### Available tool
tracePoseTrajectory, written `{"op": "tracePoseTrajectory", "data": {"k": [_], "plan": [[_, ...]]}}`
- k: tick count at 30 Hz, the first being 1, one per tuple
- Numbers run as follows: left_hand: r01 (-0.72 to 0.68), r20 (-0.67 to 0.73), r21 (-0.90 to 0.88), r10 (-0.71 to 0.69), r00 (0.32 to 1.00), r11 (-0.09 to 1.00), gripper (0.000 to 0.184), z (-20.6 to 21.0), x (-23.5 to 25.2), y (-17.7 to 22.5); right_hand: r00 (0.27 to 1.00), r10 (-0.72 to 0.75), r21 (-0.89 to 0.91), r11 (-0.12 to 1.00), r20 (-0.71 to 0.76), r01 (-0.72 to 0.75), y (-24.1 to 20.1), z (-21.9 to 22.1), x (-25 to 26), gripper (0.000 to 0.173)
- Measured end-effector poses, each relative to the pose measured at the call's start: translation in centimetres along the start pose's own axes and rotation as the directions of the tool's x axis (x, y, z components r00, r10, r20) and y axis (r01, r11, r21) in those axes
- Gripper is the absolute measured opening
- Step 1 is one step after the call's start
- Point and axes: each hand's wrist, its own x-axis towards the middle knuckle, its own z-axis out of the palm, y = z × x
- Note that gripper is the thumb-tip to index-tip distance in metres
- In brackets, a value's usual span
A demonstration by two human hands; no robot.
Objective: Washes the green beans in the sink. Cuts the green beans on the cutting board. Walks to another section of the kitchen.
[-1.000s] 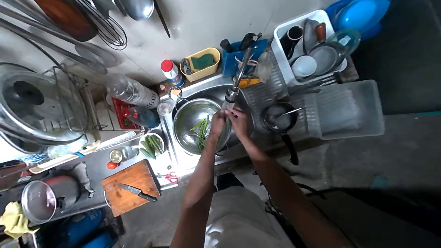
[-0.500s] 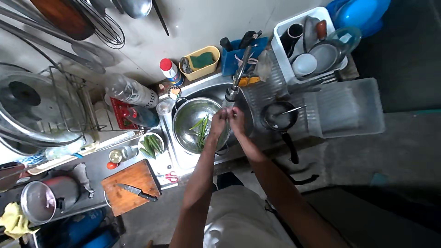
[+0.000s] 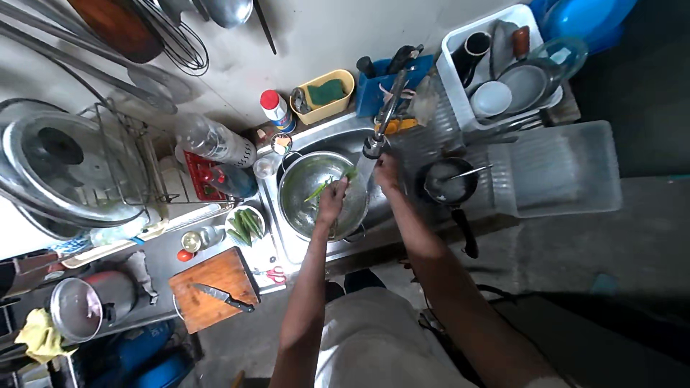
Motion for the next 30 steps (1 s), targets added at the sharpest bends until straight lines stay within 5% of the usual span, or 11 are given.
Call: {"op": "tracePoseTrajectory", "data": {"k": [3,6,11,15,19,30], "plan": [[0.031,0.013,-0.090,-0.030,0.999,0.995,0.053,-0.4,0.5,-0.1,0.984,-0.060,0.089,0.995,0.165,0.045,1.1,0.8,-1.5,0.027],[-0.080,0.072,-0.179,0.094,0.993,0.981,0.049,0.1,2.9,-1.0,0.946,-0.046,0.219,0.975,0.322,-0.027,2.6,1.2,-5.6,0.024],[-0.119,0.124,-0.279,0.158,0.980,0.953,0.038,1.4,5.7,-1.9,0.970,0.000,0.247,0.967,0.243,-0.062,3.6,2.2,-6.5,0.024],[-0.012,0.040,-0.111,0.016,0.999,0.994,0.040,2.4,4.5,-0.9,0.979,0.002,0.295,0.954,0.203,-0.064,4.1,1.4,-6.0,0.018],[-0.066,0.096,-0.010,0.066,0.993,0.998,0.037,4.3,8.9,-3.0,0.990,-0.044,0.306,0.952,0.136,0.000,4.1,0.6,-4.5,0.017],[-0.115,0.067,-0.116,0.123,0.990,0.987,0.024,4.9,8.9,-1.9,0.961,0.059,0.365,0.917,0.271,-0.160,2.8,-2.2,-5.0,0.018]]}}
